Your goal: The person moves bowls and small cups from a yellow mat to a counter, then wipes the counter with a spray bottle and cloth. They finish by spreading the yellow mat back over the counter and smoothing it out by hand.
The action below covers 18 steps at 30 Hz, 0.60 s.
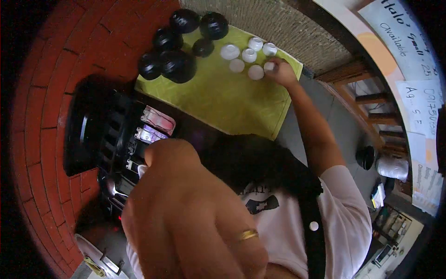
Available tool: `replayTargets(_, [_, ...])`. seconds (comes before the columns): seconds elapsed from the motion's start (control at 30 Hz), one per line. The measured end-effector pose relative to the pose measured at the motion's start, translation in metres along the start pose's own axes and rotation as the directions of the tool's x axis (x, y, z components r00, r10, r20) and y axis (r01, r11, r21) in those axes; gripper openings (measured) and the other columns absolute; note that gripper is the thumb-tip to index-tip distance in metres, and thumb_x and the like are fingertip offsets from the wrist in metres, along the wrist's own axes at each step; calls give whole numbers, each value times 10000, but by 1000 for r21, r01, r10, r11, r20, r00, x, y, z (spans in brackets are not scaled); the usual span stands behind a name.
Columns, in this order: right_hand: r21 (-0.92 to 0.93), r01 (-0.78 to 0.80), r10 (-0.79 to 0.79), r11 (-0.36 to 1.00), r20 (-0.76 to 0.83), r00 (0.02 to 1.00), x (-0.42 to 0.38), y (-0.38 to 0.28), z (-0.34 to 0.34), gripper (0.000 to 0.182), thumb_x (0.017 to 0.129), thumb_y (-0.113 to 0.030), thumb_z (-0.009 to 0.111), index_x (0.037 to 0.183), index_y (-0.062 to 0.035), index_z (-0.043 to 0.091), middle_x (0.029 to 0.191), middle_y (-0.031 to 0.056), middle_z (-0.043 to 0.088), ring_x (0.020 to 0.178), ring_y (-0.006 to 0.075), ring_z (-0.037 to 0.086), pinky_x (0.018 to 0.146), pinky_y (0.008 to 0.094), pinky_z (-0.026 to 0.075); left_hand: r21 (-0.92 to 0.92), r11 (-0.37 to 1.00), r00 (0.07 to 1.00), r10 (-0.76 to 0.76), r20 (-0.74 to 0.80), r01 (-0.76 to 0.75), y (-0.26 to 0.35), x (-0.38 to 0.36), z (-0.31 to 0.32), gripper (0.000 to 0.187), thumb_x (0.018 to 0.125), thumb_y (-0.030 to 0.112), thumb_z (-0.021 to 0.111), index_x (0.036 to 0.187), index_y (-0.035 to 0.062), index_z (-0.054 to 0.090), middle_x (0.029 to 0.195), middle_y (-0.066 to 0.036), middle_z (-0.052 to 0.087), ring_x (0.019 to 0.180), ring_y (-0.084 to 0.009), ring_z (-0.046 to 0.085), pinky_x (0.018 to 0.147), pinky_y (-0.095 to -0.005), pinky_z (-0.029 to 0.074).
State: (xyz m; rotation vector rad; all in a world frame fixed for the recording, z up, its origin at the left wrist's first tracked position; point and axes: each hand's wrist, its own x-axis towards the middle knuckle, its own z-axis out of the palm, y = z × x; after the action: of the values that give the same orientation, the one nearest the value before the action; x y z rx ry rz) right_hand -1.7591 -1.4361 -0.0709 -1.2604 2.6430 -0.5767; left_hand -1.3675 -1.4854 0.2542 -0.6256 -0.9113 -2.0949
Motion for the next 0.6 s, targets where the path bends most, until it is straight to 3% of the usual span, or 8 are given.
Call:
replayTargets(0.03, [228, -10, 19, 974, -39, 999, -1, -6, -6, 586, 673, -288, 774, 1187, -77, 588, 1001, 163, 670, 926, 341, 657, 830, 440, 520, -91, 996, 999, 3, -41, -6, -4, 7, 2, 104, 930, 103, 587, 941, 52, 677, 867, -89, 678, 582, -146, 622, 542, -238, 541])
replayTargets(0.13, [259, 108, -142, 960, 116, 983, 2, -43, -22, 592, 674, -277, 769, 1207, -94, 586, 1015, 160, 649, 951, 344, 645, 837, 444, 514, -363, 930, 988, -6, -156, -52, -14, 23, -2, 213, 933, 99, 578, 736, 77, 657, 791, -33, 645, 508, -76, 560, 528, -234, 509])
replayTargets(0.17, [260, 102, -139, 960, 128, 982, 2, -52, -20, 592, 674, -277, 769, 1207, -94, 586, 1015, 160, 649, 951, 344, 645, 837, 444, 514, -400, 915, 987, -19, -158, -46, -16, 26, -4, 205, 932, 105, 579, 745, 77, 656, 797, -33, 645, 517, -78, 561, 533, -235, 509])
replayTargets(0.23, [-67, 224, -206, 972, 207, 956, 3, -65, -11, 572, 684, -274, 783, 1199, -117, 591, 1100, 199, 633, 1000, 380, 627, 909, 479, 496, -406, 913, 987, -45, -154, -22, -19, 29, -8, 188, 931, 116, 580, 762, 75, 654, 809, -35, 644, 535, -80, 562, 543, -236, 508])
replayTargets(0.33, [-156, 300, -276, 941, 161, 948, -3, -70, 5, 544, 716, -203, 748, 1224, -124, 571, 1115, 195, 617, 1022, 386, 613, 916, 487, 491, -398, 917, 989, -67, -133, 9, -21, 29, -17, 167, 928, 133, 583, 788, 73, 651, 827, -37, 644, 562, -83, 565, 558, -237, 506])
replayTargets(0.47, [-54, 276, -257, 960, 230, 939, 0, -51, 15, 594, 691, -251, 771, 1227, -113, 554, 1066, 198, 604, 962, 375, 603, 861, 462, 494, -399, 916, 995, -79, -57, 50, -21, 36, -31, 147, 924, 156, 586, 822, 70, 647, 851, -40, 643, 598, -88, 568, 578, -239, 504])
replayTargets(0.53, [-213, 343, -268, 915, 315, 911, 4, -41, 21, 586, 701, -216, 763, 1238, -118, 548, 1109, 187, 608, 1018, 373, 599, 885, 457, 490, -397, 915, 997, -53, 54, 70, -14, 44, -50, 142, 923, 168, 587, 839, 69, 645, 863, -42, 642, 616, -90, 569, 588, -240, 502])
replayTargets(0.6, [-201, 307, -246, 930, 278, 928, 13, -50, 0, 572, 698, -211, 765, 1224, -119, 559, 1123, 179, 610, 1035, 372, 597, 892, 453, 491, -403, 912, 984, -11, 175, 82, -4, 57, -72, 140, 921, 180, 589, 856, 67, 643, 875, -43, 642, 634, -93, 571, 597, -240, 501])
